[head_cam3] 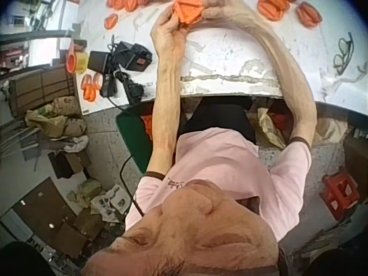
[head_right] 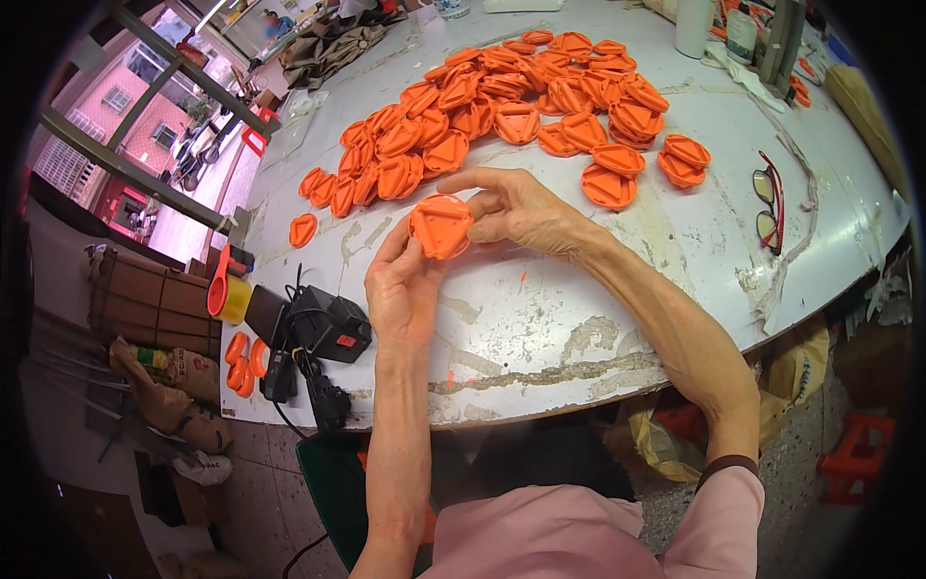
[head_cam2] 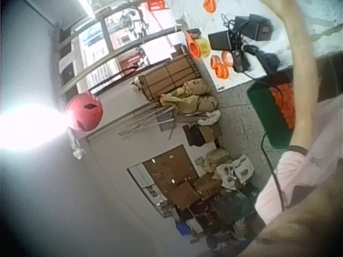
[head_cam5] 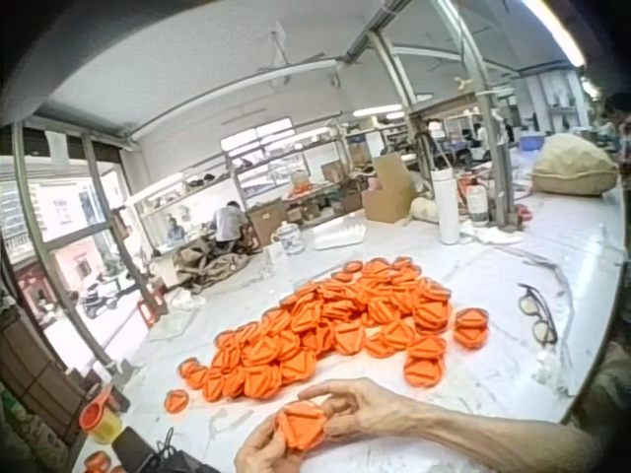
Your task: The person inspects and sorts small orange rubber or plastic components by hand on a workbench.
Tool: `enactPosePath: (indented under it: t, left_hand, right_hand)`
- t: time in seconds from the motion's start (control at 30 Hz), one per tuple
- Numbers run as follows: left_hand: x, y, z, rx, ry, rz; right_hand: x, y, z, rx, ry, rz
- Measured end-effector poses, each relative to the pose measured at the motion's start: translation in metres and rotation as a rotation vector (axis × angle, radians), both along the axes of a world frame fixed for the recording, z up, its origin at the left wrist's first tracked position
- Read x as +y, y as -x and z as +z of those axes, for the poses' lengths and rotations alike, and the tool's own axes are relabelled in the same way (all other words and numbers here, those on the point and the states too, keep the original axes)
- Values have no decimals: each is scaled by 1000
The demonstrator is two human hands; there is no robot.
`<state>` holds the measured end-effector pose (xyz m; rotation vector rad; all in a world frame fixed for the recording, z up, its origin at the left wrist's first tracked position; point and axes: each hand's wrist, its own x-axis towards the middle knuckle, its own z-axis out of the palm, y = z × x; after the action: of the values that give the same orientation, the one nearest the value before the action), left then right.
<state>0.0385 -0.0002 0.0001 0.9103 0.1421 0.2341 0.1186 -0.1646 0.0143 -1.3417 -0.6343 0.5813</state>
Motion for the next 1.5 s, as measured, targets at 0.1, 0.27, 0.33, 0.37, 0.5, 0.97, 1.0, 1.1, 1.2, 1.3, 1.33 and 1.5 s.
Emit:
enactPosePath:
  t: [0.1, 0.27, 0.33, 0.37, 0.5, 0.97, 1.0, 1.1, 1.2, 1.3, 1.33, 1.5]
  left_hand:
    - [-2, 0, 0, 4, -10, 3]
    - [-1, 0, 0, 23, -29, 7]
    - [0, 2, 1, 36, -37, 30]
    - [1, 2, 1, 34, -39, 29]
    - [-1, 2, 2, 46, -41, 29]
    - [-4, 1, 4, 105, -48, 57]
    - [-4, 1, 4, 118, -45, 56]
    - [-5, 1, 4, 135, -43, 57]
    - [-5, 1, 3, 142, -47, 57]
    - [-4, 0, 3, 153, -66, 52]
    - [-4, 0, 3, 160, -82, 49]
    - [-7, 1, 2, 166, -137, 36]
  right_hand:
    - [-2, -1, -2, 4, -10, 4]
    - [-2, 0, -1, -1, -17, 10]
    - [1, 4, 1, -15, -20, -14]
    - [2, 5, 2, -27, -21, -35]
    - [1, 0, -3, -54, -33, -33]
    - [0, 0, -1, 23, -16, -83]
    - [0, 0, -1, 24, -16, -84]
    - [0, -2, -2, 29, -14, -96]
    - [0, -2, -3, 26, -17, -92]
    - [0, -3, -4, 26, -18, -98]
    - [0, -2, -3, 33, -16, -110]
    - [-2, -4, -6, 38, -28, -123]
